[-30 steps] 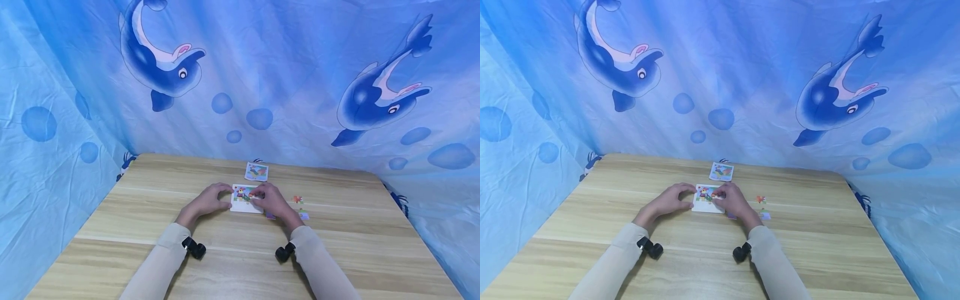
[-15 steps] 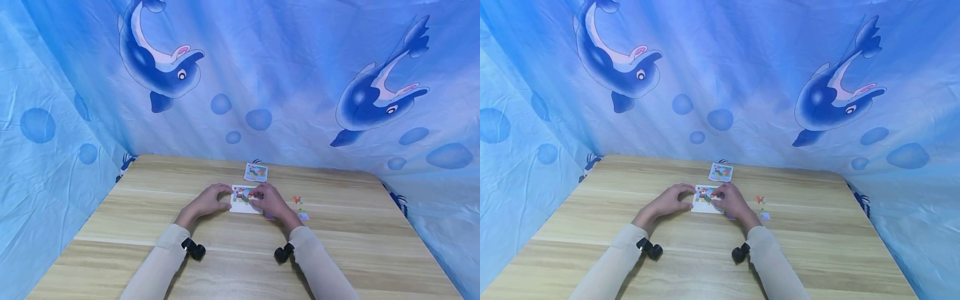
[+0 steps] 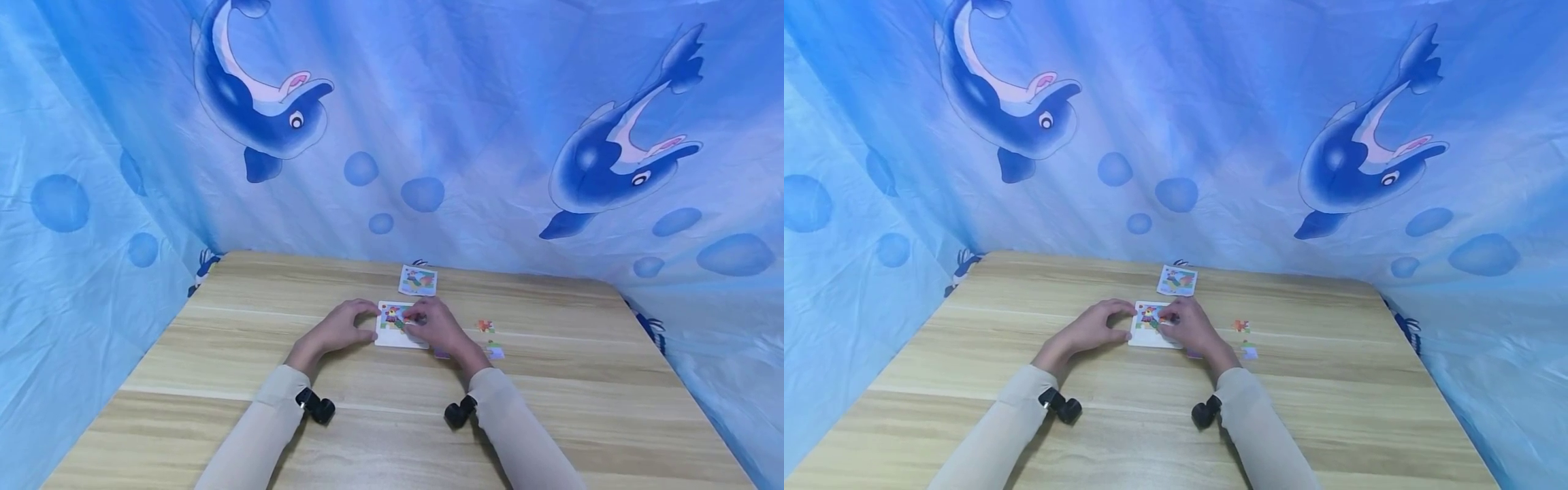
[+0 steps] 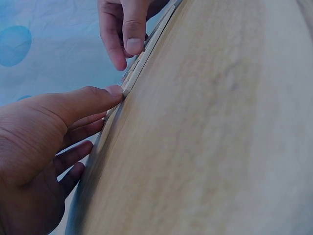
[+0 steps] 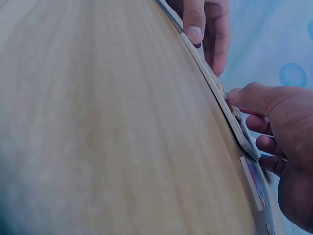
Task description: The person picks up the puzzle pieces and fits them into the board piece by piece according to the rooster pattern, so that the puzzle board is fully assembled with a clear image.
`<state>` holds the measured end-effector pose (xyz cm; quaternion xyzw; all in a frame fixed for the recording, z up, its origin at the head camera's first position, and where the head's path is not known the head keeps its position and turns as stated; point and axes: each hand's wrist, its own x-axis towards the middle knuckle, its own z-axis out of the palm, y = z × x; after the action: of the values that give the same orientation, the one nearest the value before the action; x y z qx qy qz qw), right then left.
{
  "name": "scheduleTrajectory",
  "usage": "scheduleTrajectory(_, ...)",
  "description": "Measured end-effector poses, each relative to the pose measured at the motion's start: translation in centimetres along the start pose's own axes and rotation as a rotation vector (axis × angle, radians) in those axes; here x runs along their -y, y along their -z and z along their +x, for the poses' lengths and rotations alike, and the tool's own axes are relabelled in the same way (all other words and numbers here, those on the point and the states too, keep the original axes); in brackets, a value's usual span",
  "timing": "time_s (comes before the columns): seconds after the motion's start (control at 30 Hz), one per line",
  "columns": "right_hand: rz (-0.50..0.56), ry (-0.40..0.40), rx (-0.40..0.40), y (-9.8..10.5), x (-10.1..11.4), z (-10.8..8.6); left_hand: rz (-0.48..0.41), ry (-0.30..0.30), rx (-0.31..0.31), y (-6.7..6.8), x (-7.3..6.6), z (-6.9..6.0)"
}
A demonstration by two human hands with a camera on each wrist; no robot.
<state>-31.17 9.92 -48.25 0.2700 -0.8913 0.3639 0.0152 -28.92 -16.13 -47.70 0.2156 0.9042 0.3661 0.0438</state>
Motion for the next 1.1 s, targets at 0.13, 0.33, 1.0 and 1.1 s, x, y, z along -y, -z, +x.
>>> scheduleTrajectory(0.13, -0.012, -0.004, 0.010, -0.06, 0.23, 0.09, 0.004, 0.008, 0.000, 0.13, -0.13, -0.11)
scheduleTrajectory(0.33, -0.020, -0.007, 0.014, -0.10, 0.23, 0.11, 0.010, 0.006, 0.000, 0.21, -0.22, -0.15)
scheduleTrajectory(1.0, -0.039, 0.011, 0.029, -0.16, 0.21, -0.04, -0.011, 0.017, -0.001, 0.12, -0.27, -0.24)
scheduleTrajectory(1.1, -0.002, -0.015, 0.028, 0.02, 0.33, -0.26, -0.017, 0.015, 0.001, 0.12, -0.32, -0.26)
